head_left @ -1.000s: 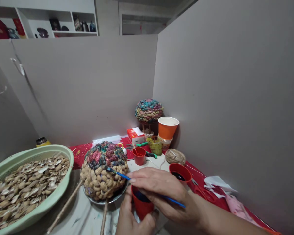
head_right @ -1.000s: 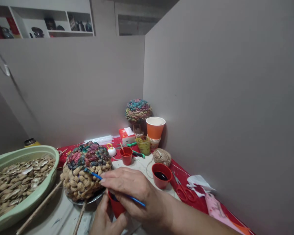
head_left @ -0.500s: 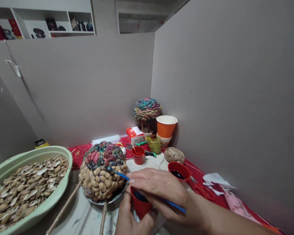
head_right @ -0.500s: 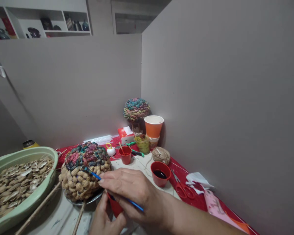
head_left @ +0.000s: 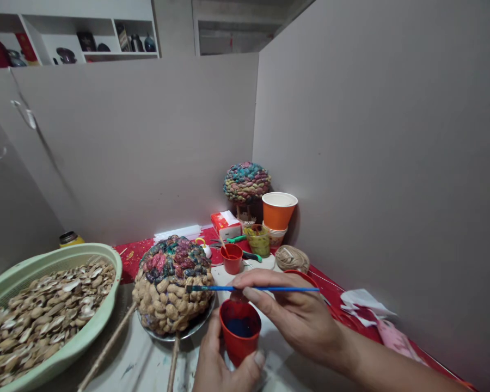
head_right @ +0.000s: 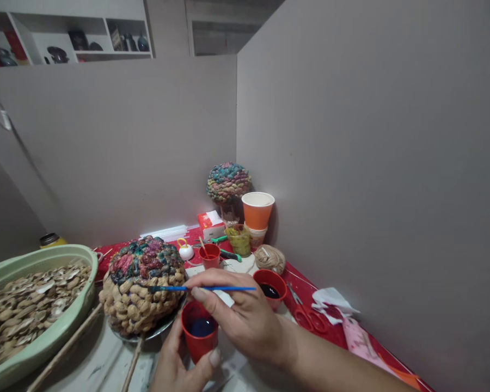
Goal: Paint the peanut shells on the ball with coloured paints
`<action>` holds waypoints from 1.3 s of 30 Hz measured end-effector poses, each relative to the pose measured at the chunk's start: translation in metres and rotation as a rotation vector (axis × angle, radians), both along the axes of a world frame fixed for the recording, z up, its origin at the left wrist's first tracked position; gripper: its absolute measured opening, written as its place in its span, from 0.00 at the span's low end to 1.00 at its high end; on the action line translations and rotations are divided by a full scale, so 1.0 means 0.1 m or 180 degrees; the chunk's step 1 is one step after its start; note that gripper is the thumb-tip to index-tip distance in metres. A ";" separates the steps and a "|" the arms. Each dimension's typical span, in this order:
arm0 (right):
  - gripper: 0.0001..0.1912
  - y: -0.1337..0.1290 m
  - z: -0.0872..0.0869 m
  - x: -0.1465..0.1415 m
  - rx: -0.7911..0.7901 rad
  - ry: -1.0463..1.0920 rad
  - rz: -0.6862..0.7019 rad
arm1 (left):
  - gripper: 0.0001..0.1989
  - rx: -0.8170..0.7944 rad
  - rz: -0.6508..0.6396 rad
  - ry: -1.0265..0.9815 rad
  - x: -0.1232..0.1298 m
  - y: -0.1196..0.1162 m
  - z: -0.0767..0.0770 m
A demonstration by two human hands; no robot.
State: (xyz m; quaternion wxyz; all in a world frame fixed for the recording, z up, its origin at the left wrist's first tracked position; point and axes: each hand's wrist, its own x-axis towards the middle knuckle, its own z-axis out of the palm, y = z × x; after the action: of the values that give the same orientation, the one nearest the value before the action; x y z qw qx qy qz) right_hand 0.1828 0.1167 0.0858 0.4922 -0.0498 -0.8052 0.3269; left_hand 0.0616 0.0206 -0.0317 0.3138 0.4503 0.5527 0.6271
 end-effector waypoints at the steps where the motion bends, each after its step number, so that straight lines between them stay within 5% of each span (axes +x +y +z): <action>1: 0.08 0.02 -0.03 -0.02 -0.0157 -0.0038 -0.0002 | 0.32 -0.0015 -0.0010 0.0016 0.00 0.00 0.01; 8: 0.11 0.10 -0.06 -0.06 -0.0625 0.0133 -0.0042 | 0.32 -0.0162 0.0159 0.0201 0.00 -0.02 0.04; 19: 0.09 0.14 -0.06 -0.05 -0.0393 0.0058 0.0098 | 0.28 -0.0152 0.0150 0.0176 0.02 -0.03 0.17; 39: 0.11 0.07 -0.03 -0.06 0.0185 0.0126 0.0309 | 0.30 0.0059 0.0164 0.0044 0.03 0.00 0.08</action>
State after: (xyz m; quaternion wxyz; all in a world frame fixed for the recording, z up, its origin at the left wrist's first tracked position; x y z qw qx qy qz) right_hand 0.1770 0.1241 0.0829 0.4929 0.0101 -0.8059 0.3279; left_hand 0.0650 0.0211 -0.0239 0.2895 0.4431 0.5604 0.6370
